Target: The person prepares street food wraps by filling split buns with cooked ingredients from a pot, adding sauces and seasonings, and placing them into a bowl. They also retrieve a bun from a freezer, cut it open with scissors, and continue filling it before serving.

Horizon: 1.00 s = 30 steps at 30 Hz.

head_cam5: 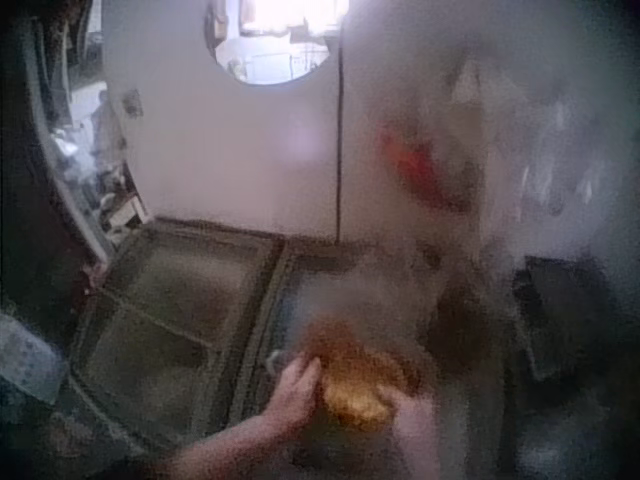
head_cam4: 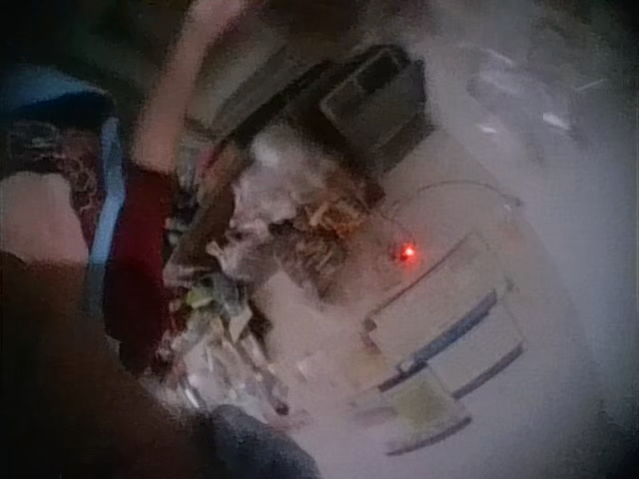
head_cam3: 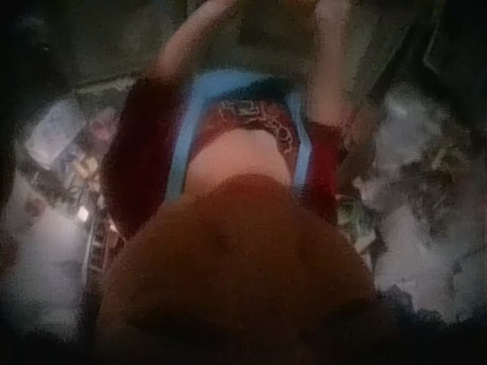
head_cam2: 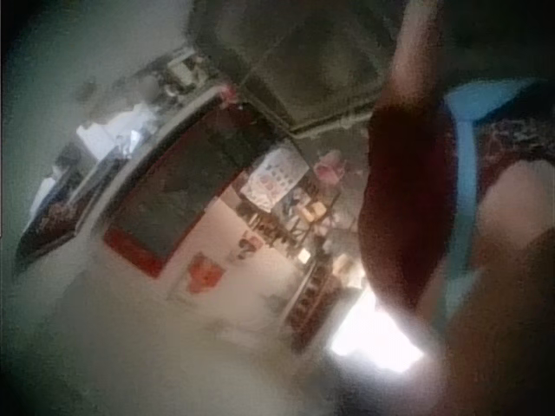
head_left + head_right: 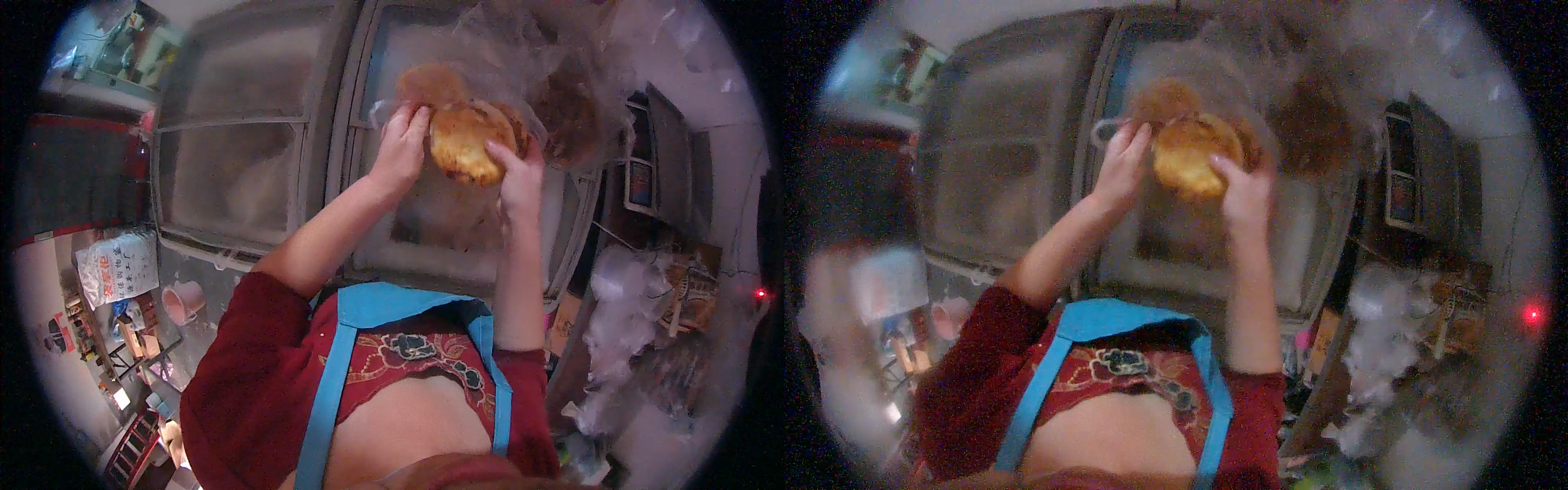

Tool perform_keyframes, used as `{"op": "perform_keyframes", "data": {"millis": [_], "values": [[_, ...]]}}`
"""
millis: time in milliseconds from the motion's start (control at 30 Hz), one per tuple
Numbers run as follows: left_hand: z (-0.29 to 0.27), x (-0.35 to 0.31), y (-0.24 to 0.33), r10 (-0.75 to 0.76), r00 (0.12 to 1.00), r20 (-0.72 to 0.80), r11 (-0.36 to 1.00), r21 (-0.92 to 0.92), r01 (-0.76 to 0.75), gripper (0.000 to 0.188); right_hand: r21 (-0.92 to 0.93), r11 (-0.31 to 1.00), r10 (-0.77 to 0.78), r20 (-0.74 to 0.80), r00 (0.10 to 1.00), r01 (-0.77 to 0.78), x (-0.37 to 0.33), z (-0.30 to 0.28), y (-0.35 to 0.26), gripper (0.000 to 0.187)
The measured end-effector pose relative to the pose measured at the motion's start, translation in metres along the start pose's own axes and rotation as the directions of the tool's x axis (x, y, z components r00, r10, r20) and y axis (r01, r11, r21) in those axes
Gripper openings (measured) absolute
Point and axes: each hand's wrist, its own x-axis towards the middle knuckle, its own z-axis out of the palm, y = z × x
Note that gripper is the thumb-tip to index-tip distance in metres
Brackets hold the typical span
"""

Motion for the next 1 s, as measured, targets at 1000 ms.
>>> {"op": "perform_keyframes", "data": {"millis": [1000], "values": [[-0.014,0.035,-0.016,-0.35,0.932,0.091,0.852,-0.382,0.357,0.052,-0.804,0.379,-0.339,0.34,0.877,0.458,0.018,0.042,0.009,0.042]]}}
